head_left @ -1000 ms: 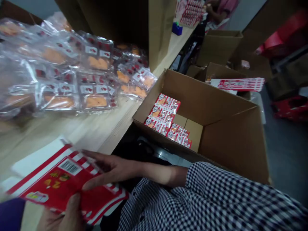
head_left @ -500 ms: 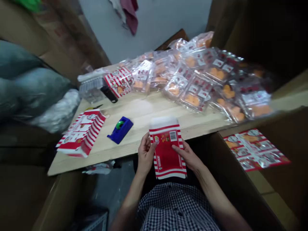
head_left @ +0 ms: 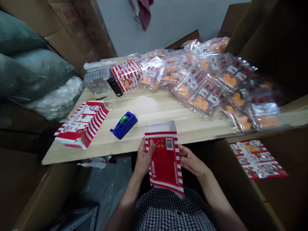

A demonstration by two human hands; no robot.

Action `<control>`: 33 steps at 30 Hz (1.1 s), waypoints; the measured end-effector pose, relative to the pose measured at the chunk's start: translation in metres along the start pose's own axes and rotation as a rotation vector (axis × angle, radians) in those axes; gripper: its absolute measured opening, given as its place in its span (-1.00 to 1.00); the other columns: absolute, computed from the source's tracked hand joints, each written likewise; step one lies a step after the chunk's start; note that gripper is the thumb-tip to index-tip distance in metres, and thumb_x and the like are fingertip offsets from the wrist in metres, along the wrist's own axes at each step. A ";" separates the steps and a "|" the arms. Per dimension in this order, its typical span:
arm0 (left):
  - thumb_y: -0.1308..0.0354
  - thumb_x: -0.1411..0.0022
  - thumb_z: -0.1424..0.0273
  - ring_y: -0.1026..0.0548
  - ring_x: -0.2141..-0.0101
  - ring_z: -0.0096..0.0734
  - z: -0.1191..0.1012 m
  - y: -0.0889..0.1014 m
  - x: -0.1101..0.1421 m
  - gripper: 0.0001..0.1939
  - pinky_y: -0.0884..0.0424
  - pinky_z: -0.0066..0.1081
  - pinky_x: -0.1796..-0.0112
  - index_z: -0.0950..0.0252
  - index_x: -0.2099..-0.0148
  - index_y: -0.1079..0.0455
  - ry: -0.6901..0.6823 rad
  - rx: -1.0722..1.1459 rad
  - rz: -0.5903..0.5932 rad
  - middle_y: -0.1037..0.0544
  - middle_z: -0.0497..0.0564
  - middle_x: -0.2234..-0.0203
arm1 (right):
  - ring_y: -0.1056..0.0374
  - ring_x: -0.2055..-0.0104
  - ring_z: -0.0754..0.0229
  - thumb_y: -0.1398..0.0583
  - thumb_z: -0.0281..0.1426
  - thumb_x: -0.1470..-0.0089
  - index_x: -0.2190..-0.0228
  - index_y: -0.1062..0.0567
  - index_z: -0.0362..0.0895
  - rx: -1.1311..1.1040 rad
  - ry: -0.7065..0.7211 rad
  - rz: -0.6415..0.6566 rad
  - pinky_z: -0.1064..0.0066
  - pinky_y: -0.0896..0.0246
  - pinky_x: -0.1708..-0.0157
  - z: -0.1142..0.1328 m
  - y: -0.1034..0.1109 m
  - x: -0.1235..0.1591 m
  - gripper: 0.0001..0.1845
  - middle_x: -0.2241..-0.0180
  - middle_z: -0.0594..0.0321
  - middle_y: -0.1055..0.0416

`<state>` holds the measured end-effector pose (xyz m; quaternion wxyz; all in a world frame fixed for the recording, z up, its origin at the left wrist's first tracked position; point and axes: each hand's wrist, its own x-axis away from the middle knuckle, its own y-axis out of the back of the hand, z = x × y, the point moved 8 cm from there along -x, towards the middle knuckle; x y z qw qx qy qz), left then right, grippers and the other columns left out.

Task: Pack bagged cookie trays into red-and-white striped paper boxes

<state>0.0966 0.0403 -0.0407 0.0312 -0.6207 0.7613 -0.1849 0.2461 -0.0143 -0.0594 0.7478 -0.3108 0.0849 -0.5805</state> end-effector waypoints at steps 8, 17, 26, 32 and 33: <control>-0.22 -0.28 0.15 -0.58 0.04 -0.19 -0.003 0.004 -0.005 -0.44 -0.50 -0.25 0.02 0.14 -0.26 -0.23 -0.017 0.000 0.018 -0.56 0.08 -0.04 | -0.43 -0.13 0.02 -0.38 -0.21 -0.05 -0.13 -0.44 -0.03 0.059 0.062 -0.045 0.02 -0.25 -0.19 0.019 -0.005 0.003 -0.38 -0.09 0.09 -0.49; -0.19 -0.32 0.21 -0.49 -0.10 -0.19 -0.015 0.010 -0.007 -0.38 -0.40 -0.23 -0.10 0.12 -0.36 -0.16 -0.128 -0.015 -0.006 -0.50 0.12 -0.14 | -0.49 -0.06 -0.01 -0.28 -0.15 -0.17 -0.10 -0.39 0.00 0.092 0.111 -0.217 0.10 -0.41 -0.04 0.013 0.016 0.008 -0.50 -0.06 0.07 -0.51; -0.31 -0.22 0.34 -0.59 0.22 -0.36 -0.024 0.013 -0.008 -0.65 -0.47 -0.41 0.16 0.19 -0.05 -0.42 -0.148 0.021 0.072 -0.64 0.01 0.18 | -0.45 -0.12 0.02 -0.25 -0.23 -0.23 -0.15 -0.39 0.10 0.003 -0.015 -0.104 0.11 -0.37 -0.10 -0.003 0.027 0.022 -0.53 -0.13 0.16 -0.47; -0.30 -0.23 0.35 -0.51 0.34 -0.49 -0.033 0.027 -0.014 -0.81 -0.39 -0.54 0.27 0.27 0.11 -0.51 -0.176 -0.186 0.077 -0.59 -0.02 0.32 | -0.31 -0.24 0.05 -0.26 -0.25 -0.23 -0.25 -0.28 0.21 0.118 0.101 -0.156 0.06 -0.17 -0.27 0.014 0.025 0.018 -0.41 -0.23 0.26 -0.36; -0.29 -0.24 0.35 -0.51 0.33 -0.48 -0.035 0.028 -0.015 -0.80 -0.40 -0.53 0.26 0.27 0.10 -0.52 -0.178 -0.208 0.081 -0.60 0.00 0.31 | -0.28 -0.27 0.06 -0.27 -0.28 -0.22 -0.25 -0.27 0.22 0.141 0.167 -0.179 0.08 -0.12 -0.30 0.023 0.023 0.016 -0.38 -0.26 0.28 -0.32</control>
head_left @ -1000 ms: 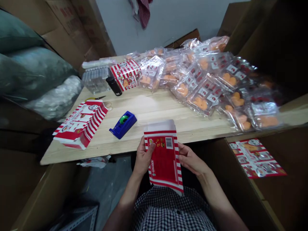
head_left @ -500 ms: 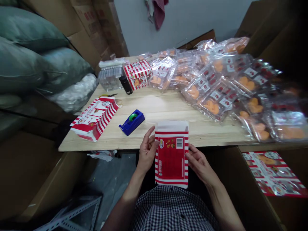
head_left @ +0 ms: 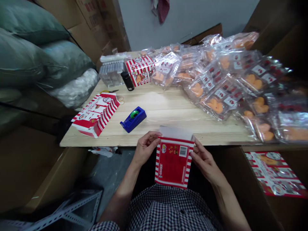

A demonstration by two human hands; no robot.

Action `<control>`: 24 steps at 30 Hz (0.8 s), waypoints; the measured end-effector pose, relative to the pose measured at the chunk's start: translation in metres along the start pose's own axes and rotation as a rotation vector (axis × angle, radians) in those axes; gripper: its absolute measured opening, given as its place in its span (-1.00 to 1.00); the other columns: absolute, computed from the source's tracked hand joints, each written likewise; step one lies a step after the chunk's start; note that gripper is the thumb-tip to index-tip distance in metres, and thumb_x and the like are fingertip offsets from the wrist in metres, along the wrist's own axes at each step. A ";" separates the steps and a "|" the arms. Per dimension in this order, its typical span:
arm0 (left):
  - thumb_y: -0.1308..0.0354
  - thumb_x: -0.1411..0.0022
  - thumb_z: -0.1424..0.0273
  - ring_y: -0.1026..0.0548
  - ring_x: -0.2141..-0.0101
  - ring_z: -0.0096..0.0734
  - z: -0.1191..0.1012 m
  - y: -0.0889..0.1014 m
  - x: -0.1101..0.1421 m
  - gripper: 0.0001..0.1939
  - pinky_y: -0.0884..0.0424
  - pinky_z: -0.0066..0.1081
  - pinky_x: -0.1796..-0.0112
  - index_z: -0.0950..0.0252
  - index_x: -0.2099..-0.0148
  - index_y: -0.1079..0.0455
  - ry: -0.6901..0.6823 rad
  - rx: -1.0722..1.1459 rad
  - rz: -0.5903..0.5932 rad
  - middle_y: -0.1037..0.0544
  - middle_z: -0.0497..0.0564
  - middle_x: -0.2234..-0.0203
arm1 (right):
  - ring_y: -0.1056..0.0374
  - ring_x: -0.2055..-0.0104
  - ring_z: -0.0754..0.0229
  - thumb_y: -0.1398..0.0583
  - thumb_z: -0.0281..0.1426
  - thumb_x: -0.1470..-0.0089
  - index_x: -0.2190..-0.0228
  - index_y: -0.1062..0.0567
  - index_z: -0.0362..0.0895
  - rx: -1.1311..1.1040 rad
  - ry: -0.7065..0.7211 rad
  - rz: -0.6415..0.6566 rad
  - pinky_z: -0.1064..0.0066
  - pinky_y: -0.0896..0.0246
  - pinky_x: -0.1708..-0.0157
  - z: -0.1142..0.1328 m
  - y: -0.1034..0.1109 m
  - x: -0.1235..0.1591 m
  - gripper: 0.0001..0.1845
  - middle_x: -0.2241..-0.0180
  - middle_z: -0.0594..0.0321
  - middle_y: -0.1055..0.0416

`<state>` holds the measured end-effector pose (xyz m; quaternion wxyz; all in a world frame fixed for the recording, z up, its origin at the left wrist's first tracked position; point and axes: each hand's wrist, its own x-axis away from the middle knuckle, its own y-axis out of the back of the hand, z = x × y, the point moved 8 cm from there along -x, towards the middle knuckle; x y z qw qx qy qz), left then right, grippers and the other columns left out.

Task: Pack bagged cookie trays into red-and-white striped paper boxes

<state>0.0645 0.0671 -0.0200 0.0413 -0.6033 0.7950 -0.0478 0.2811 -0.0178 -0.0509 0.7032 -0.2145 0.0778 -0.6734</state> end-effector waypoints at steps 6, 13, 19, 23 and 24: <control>-0.26 -0.27 0.30 -0.53 0.30 -0.41 0.006 -0.001 0.002 -0.77 -0.41 -0.47 0.23 0.28 0.07 -0.48 0.051 -0.007 0.003 -0.60 0.02 0.29 | -0.45 -0.08 0.06 -0.27 -0.27 -0.21 -0.21 -0.36 0.13 0.091 0.124 -0.138 0.16 -0.34 -0.13 0.019 -0.002 -0.013 -0.45 -0.12 0.22 -0.48; -0.25 -0.26 0.28 -0.40 0.40 -0.49 0.029 0.007 0.023 -0.81 -0.29 -0.51 0.31 0.32 0.21 -0.46 0.150 -0.048 0.013 -0.49 -0.06 0.42 | -0.51 0.15 0.13 -0.30 -0.22 -0.16 0.04 -0.58 0.01 0.173 -0.039 -0.059 0.33 -0.40 0.11 -0.011 -0.003 -0.013 -0.67 0.11 0.22 -0.59; -0.23 -0.28 0.24 -0.32 0.46 -0.53 0.041 0.011 0.028 -0.70 -0.23 -0.51 0.37 0.33 0.40 -0.37 0.159 -0.139 0.006 -0.39 -0.10 0.51 | -0.45 0.18 0.15 -0.30 -0.19 -0.16 0.17 -0.65 -0.01 0.207 -0.005 -0.048 0.36 -0.34 0.12 -0.023 -0.005 -0.028 -0.75 0.20 0.25 -0.58; -0.28 -0.22 0.21 -0.38 0.48 -0.53 0.056 0.010 0.030 -0.72 -0.28 -0.52 0.39 0.32 0.35 -0.37 0.213 0.026 -0.120 -0.45 -0.10 0.50 | -0.44 0.08 0.08 -0.37 -0.19 -0.06 0.30 -0.69 -0.04 0.147 0.006 -0.152 0.28 -0.32 0.03 -0.031 -0.001 -0.032 -0.79 0.17 0.20 -0.58; -0.31 -0.20 0.23 -0.42 0.47 -0.52 0.058 0.009 0.031 -0.74 -0.32 -0.52 0.38 0.29 0.27 -0.37 0.214 0.109 -0.174 -0.49 -0.09 0.46 | -0.43 0.01 0.05 -0.38 -0.21 -0.04 0.32 -0.69 -0.04 0.108 0.005 -0.186 0.27 -0.31 -0.01 -0.033 -0.001 -0.032 -0.81 0.13 0.19 -0.57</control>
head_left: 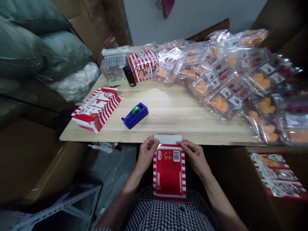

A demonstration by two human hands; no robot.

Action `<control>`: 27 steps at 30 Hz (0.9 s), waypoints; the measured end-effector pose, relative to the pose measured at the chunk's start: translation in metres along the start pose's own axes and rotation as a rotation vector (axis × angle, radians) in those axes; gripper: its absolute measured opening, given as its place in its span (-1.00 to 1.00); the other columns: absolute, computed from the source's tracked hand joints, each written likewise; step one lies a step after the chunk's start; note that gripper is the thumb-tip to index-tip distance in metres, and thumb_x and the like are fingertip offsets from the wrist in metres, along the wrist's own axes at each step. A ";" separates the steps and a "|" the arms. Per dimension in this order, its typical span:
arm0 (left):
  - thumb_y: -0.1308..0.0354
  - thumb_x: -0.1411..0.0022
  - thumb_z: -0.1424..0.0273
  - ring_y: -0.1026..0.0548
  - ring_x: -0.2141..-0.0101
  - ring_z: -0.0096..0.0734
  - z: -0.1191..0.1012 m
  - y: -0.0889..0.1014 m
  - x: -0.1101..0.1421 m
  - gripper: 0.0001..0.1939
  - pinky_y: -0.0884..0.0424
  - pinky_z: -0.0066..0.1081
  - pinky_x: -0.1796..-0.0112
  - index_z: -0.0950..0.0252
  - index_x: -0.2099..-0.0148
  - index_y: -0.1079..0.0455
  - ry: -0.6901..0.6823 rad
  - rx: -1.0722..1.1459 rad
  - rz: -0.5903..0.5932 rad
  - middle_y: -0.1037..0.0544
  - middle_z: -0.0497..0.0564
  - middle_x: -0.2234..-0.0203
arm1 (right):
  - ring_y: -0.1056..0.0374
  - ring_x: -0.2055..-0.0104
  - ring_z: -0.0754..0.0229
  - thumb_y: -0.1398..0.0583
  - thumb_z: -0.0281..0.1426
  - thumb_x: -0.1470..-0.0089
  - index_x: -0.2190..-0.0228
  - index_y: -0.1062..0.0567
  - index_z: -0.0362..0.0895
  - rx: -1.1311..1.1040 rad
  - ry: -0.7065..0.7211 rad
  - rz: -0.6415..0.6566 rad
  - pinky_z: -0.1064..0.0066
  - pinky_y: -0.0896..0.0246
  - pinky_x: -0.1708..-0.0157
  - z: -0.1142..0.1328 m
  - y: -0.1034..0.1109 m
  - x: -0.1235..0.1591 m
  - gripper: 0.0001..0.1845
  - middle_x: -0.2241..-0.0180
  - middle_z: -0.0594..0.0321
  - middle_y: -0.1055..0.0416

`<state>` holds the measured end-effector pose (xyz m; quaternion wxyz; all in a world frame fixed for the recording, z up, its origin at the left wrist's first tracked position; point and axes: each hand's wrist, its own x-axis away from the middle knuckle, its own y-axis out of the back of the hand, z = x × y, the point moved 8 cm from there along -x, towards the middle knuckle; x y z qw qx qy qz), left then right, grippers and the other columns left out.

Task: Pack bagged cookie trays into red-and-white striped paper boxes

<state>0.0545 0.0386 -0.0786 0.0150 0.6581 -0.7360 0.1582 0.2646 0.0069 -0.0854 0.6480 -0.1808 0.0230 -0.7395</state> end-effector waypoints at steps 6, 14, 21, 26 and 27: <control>-0.35 -0.14 0.33 -0.57 0.43 -0.42 0.001 -0.012 -0.005 -0.60 -0.46 -0.44 0.33 0.21 0.02 -0.31 0.065 0.395 -0.088 -0.62 -0.03 0.32 | -0.35 -0.18 0.04 -0.42 -0.36 0.03 0.15 -0.60 0.03 -0.369 -0.110 -0.036 0.22 -0.32 -0.12 0.004 -0.017 -0.003 -0.66 -0.14 0.28 -0.45; -0.35 -0.10 0.37 -0.58 0.43 -0.41 -0.004 -0.020 -0.015 -0.72 -0.45 -0.46 0.34 0.29 0.11 -0.50 0.152 0.366 0.016 -0.67 0.03 0.31 | -0.55 0.09 0.01 -0.34 -0.46 0.05 0.00 -0.54 -0.11 -0.403 -0.387 0.242 0.22 -0.46 0.10 0.008 -0.028 -0.014 -0.49 0.08 0.11 -0.61; -0.23 -0.15 0.46 -0.53 -0.04 -0.11 -0.010 -0.021 -0.011 -0.84 -0.38 -0.21 -0.07 0.28 0.23 -0.62 -0.008 0.226 0.109 -0.60 0.12 -0.02 | -0.49 -0.03 0.01 -0.34 -0.42 0.01 0.31 -0.67 -0.08 -0.266 -0.230 0.106 0.24 -0.38 -0.03 0.005 -0.019 -0.007 -0.85 0.09 0.16 -0.62; -0.22 -0.24 0.33 -0.51 -0.09 -0.01 -0.015 -0.019 -0.001 -0.79 -0.37 -0.09 -0.11 0.29 0.16 -0.62 -0.055 0.097 0.283 -0.60 0.19 -0.01 | -0.37 -0.17 -0.01 -0.28 -0.26 -0.17 0.19 -0.65 0.02 -0.060 -0.037 0.211 0.08 -0.21 -0.20 0.013 -0.013 0.005 -0.81 -0.06 0.17 -0.52; -0.23 -0.24 0.33 -0.50 -0.09 -0.02 -0.017 -0.019 0.002 -0.80 -0.35 -0.09 -0.13 0.28 0.16 -0.62 -0.076 0.041 0.306 -0.61 0.18 0.00 | -0.34 -0.21 -0.01 -0.25 -0.23 -0.21 0.17 -0.65 0.03 0.003 0.002 0.240 0.06 -0.17 -0.23 0.015 -0.010 0.008 -0.79 -0.10 0.17 -0.49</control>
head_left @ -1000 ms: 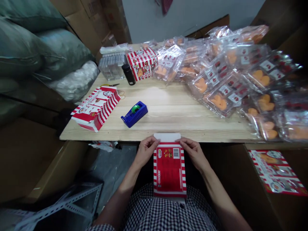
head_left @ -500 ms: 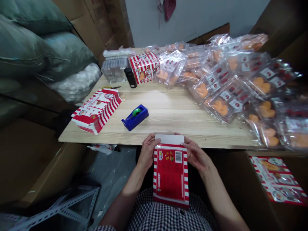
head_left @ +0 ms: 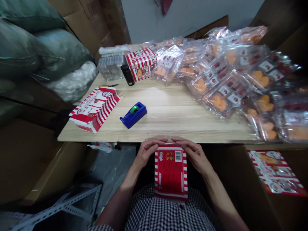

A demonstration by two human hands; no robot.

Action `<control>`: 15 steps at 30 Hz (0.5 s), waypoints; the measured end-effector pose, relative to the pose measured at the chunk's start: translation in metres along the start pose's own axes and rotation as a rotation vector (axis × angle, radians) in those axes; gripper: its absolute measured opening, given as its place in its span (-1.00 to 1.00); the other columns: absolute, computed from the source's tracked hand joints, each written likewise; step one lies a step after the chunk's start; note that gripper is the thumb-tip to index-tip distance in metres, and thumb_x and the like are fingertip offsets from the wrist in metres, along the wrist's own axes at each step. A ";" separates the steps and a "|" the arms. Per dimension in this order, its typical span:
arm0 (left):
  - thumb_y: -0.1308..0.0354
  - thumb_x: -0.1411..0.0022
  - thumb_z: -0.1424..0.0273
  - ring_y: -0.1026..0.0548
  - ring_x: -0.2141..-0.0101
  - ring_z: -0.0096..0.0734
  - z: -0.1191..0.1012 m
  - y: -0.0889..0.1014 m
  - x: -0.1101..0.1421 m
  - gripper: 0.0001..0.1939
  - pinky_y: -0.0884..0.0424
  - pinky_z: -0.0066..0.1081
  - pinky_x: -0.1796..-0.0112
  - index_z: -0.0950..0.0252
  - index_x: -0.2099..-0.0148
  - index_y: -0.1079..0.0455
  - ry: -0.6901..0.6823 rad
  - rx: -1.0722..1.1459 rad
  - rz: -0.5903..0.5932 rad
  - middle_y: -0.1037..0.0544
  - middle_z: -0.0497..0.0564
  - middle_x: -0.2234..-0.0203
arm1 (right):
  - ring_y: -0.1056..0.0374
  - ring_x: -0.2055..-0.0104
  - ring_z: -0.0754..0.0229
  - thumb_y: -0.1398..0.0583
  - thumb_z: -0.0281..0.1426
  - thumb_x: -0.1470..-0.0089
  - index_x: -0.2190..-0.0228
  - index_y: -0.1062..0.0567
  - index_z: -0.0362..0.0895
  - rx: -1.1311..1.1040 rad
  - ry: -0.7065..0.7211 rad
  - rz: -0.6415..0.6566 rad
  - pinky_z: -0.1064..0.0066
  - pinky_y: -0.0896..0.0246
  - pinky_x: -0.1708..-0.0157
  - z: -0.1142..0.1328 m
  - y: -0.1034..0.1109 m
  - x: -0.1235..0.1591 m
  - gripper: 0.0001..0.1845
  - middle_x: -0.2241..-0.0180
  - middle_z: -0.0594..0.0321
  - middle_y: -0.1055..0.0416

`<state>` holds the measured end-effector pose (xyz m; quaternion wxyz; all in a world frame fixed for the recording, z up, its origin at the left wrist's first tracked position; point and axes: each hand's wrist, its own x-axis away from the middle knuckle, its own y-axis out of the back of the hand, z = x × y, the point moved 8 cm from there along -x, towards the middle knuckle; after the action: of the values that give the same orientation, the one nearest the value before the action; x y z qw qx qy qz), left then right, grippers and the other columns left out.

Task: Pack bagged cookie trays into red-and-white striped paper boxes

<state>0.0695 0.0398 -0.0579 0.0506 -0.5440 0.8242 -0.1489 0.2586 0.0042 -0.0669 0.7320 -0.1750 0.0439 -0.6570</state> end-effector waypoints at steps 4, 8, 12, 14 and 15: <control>-0.23 -0.27 0.36 -0.51 -0.10 -0.12 -0.002 -0.001 0.007 -0.77 -0.34 -0.13 -0.16 0.22 0.05 -0.61 0.002 -0.249 0.025 -0.62 0.13 0.02 | -0.27 -0.25 -0.02 -0.23 -0.22 -0.24 0.11 -0.64 0.05 0.194 0.036 0.118 0.03 -0.11 -0.25 0.002 0.006 0.009 -0.76 -0.12 0.16 -0.47; -0.20 -0.31 0.33 -0.50 -0.10 -0.11 -0.010 -0.012 0.011 -0.76 -0.34 -0.12 -0.16 0.22 0.03 -0.61 -0.018 -0.337 0.125 -0.57 0.15 -0.05 | -0.42 -0.09 0.00 -0.27 -0.21 -0.20 0.23 -0.66 0.00 0.245 0.003 0.123 0.08 -0.29 -0.10 0.007 0.006 0.010 -0.80 -0.01 0.12 -0.54; -0.19 -0.31 0.29 -0.51 -0.08 -0.09 -0.018 -0.014 0.006 -0.78 -0.39 -0.16 -0.10 0.25 0.13 -0.63 0.054 -0.375 0.137 -0.57 0.17 -0.05 | -0.48 0.04 0.07 -0.30 -0.20 -0.16 0.34 -0.65 -0.04 0.224 -0.047 0.096 0.20 -0.38 0.06 0.015 0.001 0.005 -0.81 0.03 0.14 -0.56; -0.21 -0.30 0.28 -0.54 -0.04 -0.10 -0.019 -0.016 0.003 -0.76 -0.43 -0.20 -0.03 0.24 0.07 -0.61 0.109 -0.383 0.185 -0.58 0.17 -0.04 | -0.47 -0.02 0.06 -0.30 -0.20 -0.17 0.17 -0.64 0.00 0.230 -0.083 0.142 0.20 -0.37 0.00 0.016 -0.003 0.003 -0.77 -0.06 0.15 -0.51; -0.22 -0.29 0.27 -0.55 -0.01 -0.12 -0.019 -0.017 0.001 -0.73 -0.45 -0.23 0.01 0.23 0.02 -0.59 0.126 -0.391 0.213 -0.59 0.16 -0.02 | -0.46 -0.04 0.06 -0.29 -0.19 -0.18 0.10 -0.62 0.02 0.240 -0.101 0.166 0.18 -0.35 -0.03 0.016 -0.003 0.002 -0.72 -0.08 0.15 -0.50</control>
<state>0.0797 0.0358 -0.0346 -0.0922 -0.4431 0.8916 -0.0138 0.2604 0.0047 -0.0508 0.8008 -0.1151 -0.0575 -0.5850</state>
